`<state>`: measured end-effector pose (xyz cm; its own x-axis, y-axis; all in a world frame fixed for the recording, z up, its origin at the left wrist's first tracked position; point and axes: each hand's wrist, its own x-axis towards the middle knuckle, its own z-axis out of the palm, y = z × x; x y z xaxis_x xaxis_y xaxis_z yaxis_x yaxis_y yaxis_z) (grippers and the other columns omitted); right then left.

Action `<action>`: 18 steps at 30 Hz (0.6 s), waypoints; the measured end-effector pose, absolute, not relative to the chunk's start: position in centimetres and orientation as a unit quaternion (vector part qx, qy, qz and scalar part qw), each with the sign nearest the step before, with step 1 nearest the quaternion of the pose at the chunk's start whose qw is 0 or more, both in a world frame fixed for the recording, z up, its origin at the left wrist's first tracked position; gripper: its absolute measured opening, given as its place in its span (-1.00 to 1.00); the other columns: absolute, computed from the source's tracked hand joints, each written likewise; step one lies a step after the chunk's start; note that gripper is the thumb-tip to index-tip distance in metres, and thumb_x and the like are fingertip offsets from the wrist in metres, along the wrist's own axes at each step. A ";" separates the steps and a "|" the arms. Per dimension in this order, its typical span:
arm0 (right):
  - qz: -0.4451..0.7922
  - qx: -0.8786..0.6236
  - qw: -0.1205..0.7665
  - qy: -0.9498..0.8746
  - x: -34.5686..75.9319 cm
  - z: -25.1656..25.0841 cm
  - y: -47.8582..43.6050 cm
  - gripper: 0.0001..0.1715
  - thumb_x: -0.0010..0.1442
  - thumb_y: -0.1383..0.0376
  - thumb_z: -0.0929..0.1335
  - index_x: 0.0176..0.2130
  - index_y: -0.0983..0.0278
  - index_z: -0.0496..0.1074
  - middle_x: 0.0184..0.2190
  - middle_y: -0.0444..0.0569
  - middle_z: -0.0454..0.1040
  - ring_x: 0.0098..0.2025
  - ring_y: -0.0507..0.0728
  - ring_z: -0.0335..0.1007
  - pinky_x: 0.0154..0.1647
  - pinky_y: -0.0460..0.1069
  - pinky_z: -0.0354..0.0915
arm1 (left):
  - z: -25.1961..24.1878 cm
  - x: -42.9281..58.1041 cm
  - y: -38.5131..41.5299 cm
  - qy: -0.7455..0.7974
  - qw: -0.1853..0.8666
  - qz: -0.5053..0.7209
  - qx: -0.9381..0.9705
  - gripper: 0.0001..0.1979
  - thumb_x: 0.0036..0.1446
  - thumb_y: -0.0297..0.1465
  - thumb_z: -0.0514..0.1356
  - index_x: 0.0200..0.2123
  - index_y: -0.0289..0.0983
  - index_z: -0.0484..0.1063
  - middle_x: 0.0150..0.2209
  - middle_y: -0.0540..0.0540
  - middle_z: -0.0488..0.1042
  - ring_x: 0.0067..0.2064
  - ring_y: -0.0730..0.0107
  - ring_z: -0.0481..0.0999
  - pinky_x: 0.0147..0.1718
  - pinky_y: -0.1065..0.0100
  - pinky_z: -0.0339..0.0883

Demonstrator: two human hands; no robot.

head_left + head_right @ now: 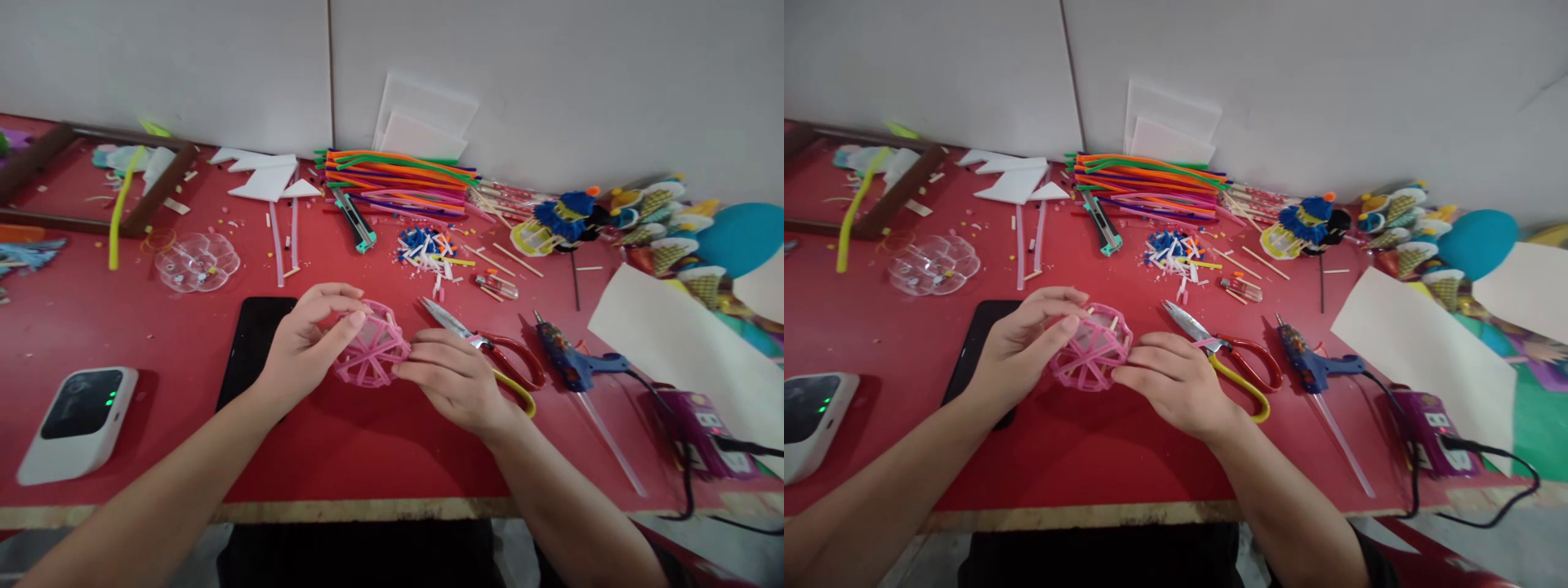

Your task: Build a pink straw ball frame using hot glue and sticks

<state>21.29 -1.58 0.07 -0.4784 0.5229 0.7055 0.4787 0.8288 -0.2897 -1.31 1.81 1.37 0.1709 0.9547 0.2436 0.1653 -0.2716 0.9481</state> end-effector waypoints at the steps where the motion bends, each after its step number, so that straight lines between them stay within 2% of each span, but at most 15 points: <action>1: 0.027 -0.293 0.417 -0.860 21.3 0.1 -1.6 -0.71 0.38 0.46 0.29 -0.16 0.19 0.57 -0.30 -0.07 0.64 -0.20 0.08 0.58 -0.06 0.05 0.58 | 1.3 -1.3 1.8 0.436 0.416 0.475 0.641 -0.87 0.23 -0.27 0.29 -0.26 -0.17 0.60 -0.03 -0.12 0.56 0.01 0.24 0.56 -0.10 0.26 0.52; 10: 0.039 -0.291 0.412 -0.863 21.4 0.0 -1.7 -0.69 0.34 0.49 0.30 -0.13 0.19 0.58 -0.29 -0.06 0.64 -0.17 0.11 0.57 -0.07 0.06 0.56 | 1.7 -1.4 2.0 0.455 0.391 0.449 0.662 -0.85 0.21 -0.30 0.26 -0.32 -0.21 0.61 -0.04 -0.17 0.57 -0.01 0.22 0.59 -0.13 0.25 0.55; 18: 0.035 -0.293 0.412 -0.862 21.4 -0.1 -1.6 -0.71 0.35 0.48 0.30 -0.15 0.20 0.58 -0.29 -0.05 0.63 -0.18 0.10 0.55 -0.08 0.04 0.56 | 2.2 -1.4 1.9 0.467 0.368 0.423 0.684 -0.81 0.23 -0.27 0.25 -0.30 -0.23 0.62 -0.01 -0.20 0.56 0.03 0.19 0.59 -0.24 0.33 0.56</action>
